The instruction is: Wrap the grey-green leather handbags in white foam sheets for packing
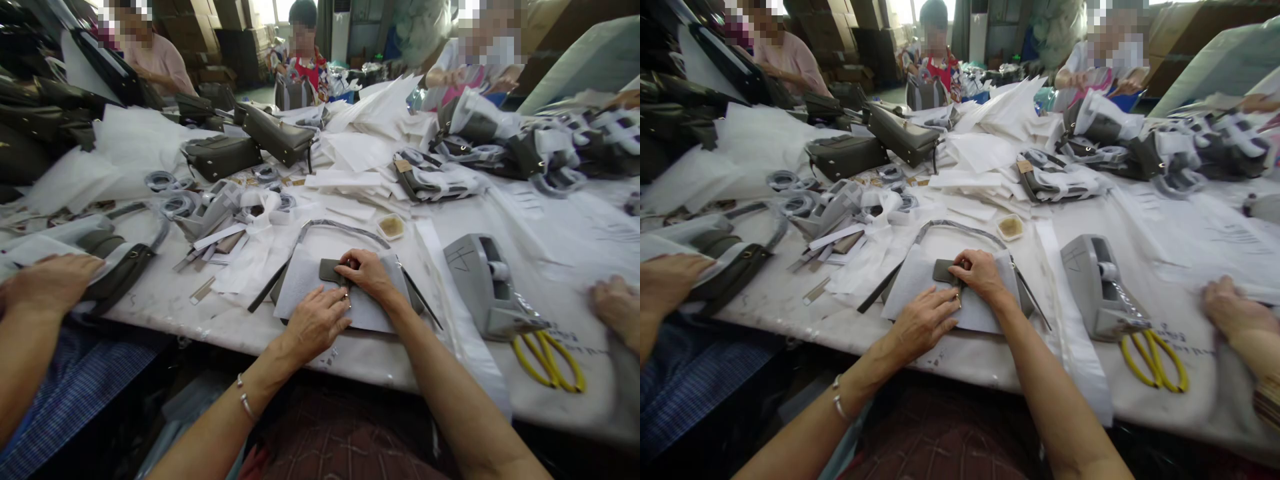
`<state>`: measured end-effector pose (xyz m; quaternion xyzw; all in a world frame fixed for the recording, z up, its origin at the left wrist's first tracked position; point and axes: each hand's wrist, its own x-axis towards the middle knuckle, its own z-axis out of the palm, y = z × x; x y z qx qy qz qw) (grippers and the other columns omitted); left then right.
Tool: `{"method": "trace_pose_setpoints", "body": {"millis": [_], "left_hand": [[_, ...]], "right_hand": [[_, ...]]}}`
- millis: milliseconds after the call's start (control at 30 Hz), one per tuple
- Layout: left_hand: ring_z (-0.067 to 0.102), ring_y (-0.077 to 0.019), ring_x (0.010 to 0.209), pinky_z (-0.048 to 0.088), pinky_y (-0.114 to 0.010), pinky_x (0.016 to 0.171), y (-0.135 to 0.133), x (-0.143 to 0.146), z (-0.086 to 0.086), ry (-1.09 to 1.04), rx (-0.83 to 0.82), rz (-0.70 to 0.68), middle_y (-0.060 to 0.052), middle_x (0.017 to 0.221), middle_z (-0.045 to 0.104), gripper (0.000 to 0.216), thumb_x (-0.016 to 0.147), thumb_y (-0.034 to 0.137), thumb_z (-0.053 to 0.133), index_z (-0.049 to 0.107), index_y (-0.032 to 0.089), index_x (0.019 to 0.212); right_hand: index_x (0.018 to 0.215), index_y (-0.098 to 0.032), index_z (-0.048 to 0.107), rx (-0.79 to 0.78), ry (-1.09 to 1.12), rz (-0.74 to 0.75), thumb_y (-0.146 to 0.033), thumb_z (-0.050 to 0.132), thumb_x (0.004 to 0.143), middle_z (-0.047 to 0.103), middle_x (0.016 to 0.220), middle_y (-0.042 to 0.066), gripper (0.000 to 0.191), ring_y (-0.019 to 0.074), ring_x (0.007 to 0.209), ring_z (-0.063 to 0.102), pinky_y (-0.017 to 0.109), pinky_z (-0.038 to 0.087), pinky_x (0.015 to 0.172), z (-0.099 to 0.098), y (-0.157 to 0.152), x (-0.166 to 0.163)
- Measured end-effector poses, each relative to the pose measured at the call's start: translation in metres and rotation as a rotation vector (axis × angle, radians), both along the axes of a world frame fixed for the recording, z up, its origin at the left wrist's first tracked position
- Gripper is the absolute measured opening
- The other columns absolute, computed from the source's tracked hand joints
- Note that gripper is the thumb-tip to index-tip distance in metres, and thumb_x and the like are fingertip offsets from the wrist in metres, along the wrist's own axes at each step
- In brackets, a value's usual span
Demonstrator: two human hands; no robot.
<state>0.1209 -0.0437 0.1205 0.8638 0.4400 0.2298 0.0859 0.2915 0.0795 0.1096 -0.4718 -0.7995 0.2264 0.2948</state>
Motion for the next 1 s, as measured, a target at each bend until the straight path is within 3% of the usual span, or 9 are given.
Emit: {"method": "trace_pose_setpoints", "body": {"millis": [200, 333, 467, 567, 700, 867, 1000], "left_hand": [[0.058, -0.0201, 0.124, 0.038, -0.043, 0.113, -0.002, 0.003, -0.004, 0.012, 0.018, 0.032, -0.006, 0.133, 0.063, 0.024, 0.098, 0.034, 0.054, 0.062, 0.022, 0.118], [0.057, -0.0197, 0.125, 0.036, -0.044, 0.114, -0.004, -0.001, -0.002, 0.006, 0.027, 0.014, -0.005, 0.128, 0.065, 0.026, 0.098, 0.036, 0.054, 0.062, 0.022, 0.119], [0.058, -0.0216, 0.121, 0.037, -0.048, 0.114, -0.004, -0.006, -0.008, -0.017, 0.01, 0.001, -0.007, 0.13, 0.062, 0.031, 0.094, 0.039, 0.061, 0.062, 0.022, 0.121], [0.058, -0.0222, 0.121, 0.035, -0.051, 0.116, -0.005, -0.009, -0.015, -0.044, 0.034, -0.027, -0.008, 0.129, 0.062, 0.037, 0.092, 0.035, 0.064, 0.059, 0.021, 0.126], [0.06, -0.0228, 0.119, 0.036, -0.054, 0.115, -0.005, -0.011, -0.021, -0.076, 0.088, -0.041, -0.008, 0.124, 0.064, 0.04, 0.092, 0.032, 0.065, 0.057, 0.019, 0.129], [0.061, -0.0223, 0.117, 0.039, -0.053, 0.114, -0.005, -0.011, -0.025, -0.075, 0.143, -0.049, -0.008, 0.119, 0.067, 0.034, 0.094, 0.032, 0.063, 0.059, 0.02, 0.126], [0.063, -0.0232, 0.112, 0.043, -0.053, 0.11, -0.005, -0.008, -0.024, -0.044, 0.204, -0.014, -0.008, 0.117, 0.067, 0.03, 0.093, 0.031, 0.062, 0.061, 0.02, 0.121]], "right_hand": [[0.085, -0.022, 0.072, 0.124, -0.134, 0.074, -0.024, 0.073, 0.084, 0.071, 0.083, 0.001, 0.002, 0.0192, 0.085, 0.062, 0.035, 0.04, 0.088, 0.026, -0.01, 0.006], [0.086, -0.023, 0.075, -0.049, -0.182, 0.342, -0.017, 0.067, 0.086, 0.072, 0.086, 0.0, 0.01, 0.0169, 0.082, 0.065, 0.029, 0.046, 0.079, 0.047, -0.027, 0.016], [0.092, -0.023, 0.077, -0.089, -0.125, 0.499, -0.019, 0.067, 0.088, 0.071, 0.09, 0.001, 0.011, 0.0158, 0.085, 0.065, 0.026, 0.048, 0.08, 0.045, -0.038, 0.025], [0.097, -0.023, 0.078, -0.038, -0.12, 0.516, -0.024, 0.068, 0.09, 0.07, 0.092, 0.003, 0.012, 0.0152, 0.083, 0.065, 0.026, 0.048, 0.079, 0.036, -0.036, 0.028], [0.1, -0.026, 0.078, 0.032, -0.267, 0.523, -0.024, 0.068, 0.09, 0.07, 0.093, 0.002, 0.014, 0.0146, 0.079, 0.064, 0.025, 0.045, 0.071, 0.033, -0.028, 0.027], [0.093, -0.023, 0.075, 0.133, -0.41, 0.56, -0.022, 0.067, 0.091, 0.07, 0.092, 0.002, 0.009, 0.016, 0.083, 0.064, 0.029, 0.042, 0.082, 0.039, -0.029, 0.019], [0.089, -0.019, 0.071, 0.154, -0.528, 0.368, -0.021, 0.064, 0.092, 0.07, 0.092, 0.004, 0.009, 0.0183, 0.085, 0.064, 0.031, 0.041, 0.081, 0.039, -0.05, 0.009]]}}
